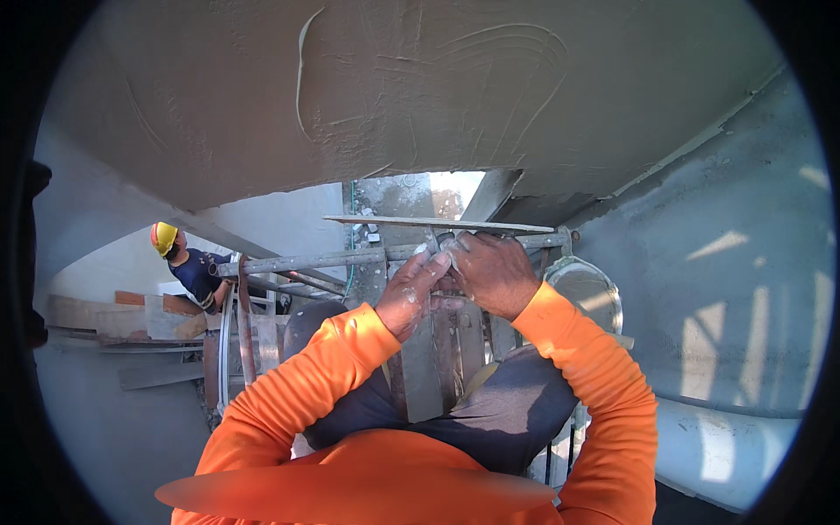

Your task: The person scoops plaster from a bucket with a hand trowel and applies it to a ceiling using a trowel. The person repeatedly smooths the plaster across the ceiling surface.

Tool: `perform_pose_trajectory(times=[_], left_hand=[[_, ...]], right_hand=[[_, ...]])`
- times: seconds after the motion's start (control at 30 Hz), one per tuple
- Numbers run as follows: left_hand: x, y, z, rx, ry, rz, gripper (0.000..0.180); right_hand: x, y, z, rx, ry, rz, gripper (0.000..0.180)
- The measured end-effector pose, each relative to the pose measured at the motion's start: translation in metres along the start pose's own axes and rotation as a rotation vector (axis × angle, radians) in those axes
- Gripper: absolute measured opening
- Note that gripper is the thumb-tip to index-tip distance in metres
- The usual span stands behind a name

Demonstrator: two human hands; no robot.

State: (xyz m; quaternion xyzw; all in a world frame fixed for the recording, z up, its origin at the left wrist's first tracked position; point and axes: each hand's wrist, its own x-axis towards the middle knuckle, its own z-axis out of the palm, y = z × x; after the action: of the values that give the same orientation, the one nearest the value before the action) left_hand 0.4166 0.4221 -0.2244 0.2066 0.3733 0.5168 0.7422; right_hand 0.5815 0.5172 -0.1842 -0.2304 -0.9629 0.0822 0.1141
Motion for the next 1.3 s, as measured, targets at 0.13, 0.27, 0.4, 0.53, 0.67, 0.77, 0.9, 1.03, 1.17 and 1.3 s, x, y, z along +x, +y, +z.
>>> perform_pose_trajectory(times=[0.13,0.27,0.4,0.53,0.67,0.77,0.9,1.03,1.17,1.3], left_hand=[[0.024,-0.015,-0.003,-0.172,0.038,-0.005,0.031],[0.050,-0.037,0.002,-0.334,0.048,0.023,0.030],[0.070,-0.047,-0.002,-0.296,0.075,0.110,0.030],[0.086,-0.043,-0.021,-0.109,0.218,0.137,0.029],[0.112,-0.061,-0.017,0.134,0.214,0.172,0.025],[0.126,-0.086,-0.006,0.124,0.090,0.124,0.022],[0.155,-0.119,0.001,0.581,0.148,0.033,0.023],[0.195,-0.162,0.005,0.231,0.199,-0.064,0.027],[0.228,-0.190,0.009,-0.071,-0.030,-0.321,0.028],[0.244,-0.197,0.016,-0.188,-0.100,-0.416,0.020]], right_hand=[[-0.009,0.010,0.007,0.007,0.121,0.002,0.037],[-0.020,0.007,-0.002,-0.065,-0.006,0.071,0.039],[-0.079,0.013,-0.030,0.121,0.001,-0.059,0.032],[-0.182,0.085,-0.043,-0.019,0.182,0.475,0.021],[-0.260,0.139,0.032,-0.280,-0.446,0.914,0.034],[-0.296,0.152,0.079,-0.425,-0.706,0.898,0.034],[-0.309,0.169,0.095,-0.461,-0.947,0.811,0.031],[-0.299,0.179,0.085,-0.345,-0.767,0.916,0.020],[-0.272,0.166,0.100,-0.561,-0.767,0.772,0.022],[-0.274,0.133,0.117,-0.717,-0.502,0.417,0.028]])
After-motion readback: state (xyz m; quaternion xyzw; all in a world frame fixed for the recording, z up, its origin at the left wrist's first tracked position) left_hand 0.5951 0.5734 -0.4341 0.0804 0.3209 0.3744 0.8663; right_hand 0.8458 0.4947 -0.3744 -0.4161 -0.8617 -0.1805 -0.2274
